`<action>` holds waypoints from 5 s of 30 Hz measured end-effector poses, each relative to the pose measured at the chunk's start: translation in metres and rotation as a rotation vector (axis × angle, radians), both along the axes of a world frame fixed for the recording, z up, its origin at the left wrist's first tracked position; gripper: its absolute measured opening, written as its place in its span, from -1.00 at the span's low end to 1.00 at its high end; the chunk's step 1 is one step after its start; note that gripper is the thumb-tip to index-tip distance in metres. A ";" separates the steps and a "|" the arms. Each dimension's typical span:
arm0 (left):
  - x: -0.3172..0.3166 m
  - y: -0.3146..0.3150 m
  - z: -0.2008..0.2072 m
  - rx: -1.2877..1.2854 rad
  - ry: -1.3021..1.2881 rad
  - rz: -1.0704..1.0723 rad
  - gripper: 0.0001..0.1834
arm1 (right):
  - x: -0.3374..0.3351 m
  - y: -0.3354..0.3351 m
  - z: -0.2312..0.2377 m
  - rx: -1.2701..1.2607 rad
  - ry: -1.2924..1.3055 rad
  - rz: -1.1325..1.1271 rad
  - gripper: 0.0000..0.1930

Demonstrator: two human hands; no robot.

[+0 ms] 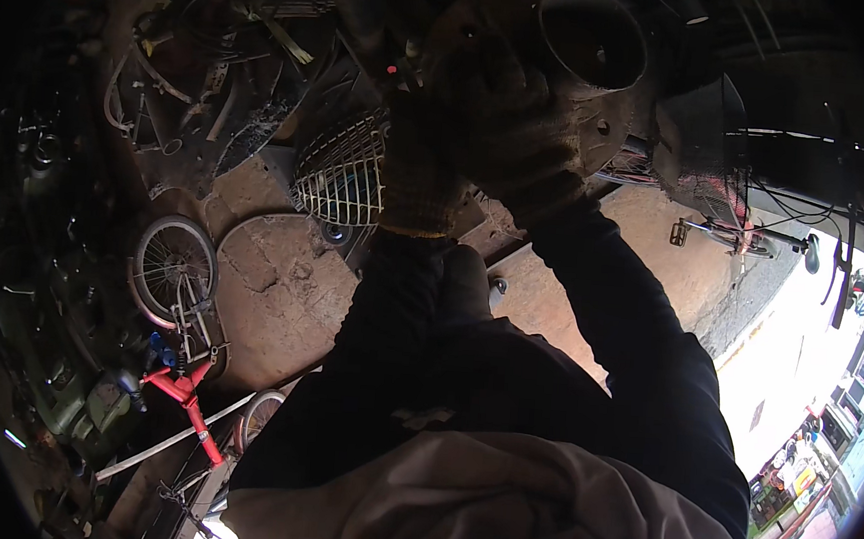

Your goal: The person holds and turns a circular metal component by hand, placing a small metal ring onto a shaft within the component.

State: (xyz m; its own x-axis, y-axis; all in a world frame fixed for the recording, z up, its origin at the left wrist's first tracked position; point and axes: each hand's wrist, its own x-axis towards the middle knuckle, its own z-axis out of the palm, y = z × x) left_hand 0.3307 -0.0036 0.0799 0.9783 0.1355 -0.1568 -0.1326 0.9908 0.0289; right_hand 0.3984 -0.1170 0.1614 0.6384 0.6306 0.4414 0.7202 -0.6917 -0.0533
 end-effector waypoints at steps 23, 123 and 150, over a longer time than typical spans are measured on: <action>-0.005 0.022 0.011 2.240 0.171 0.539 -0.67 | -0.006 0.007 0.004 -0.061 0.101 -0.069 -0.33; -0.013 -0.023 0.009 0.332 0.162 0.100 -0.76 | 0.020 -0.029 -0.004 -0.042 -0.042 0.269 -0.22; 0.007 -0.004 -0.014 -0.033 0.001 -0.061 -0.59 | 0.004 -0.003 0.004 0.110 0.011 0.025 -0.36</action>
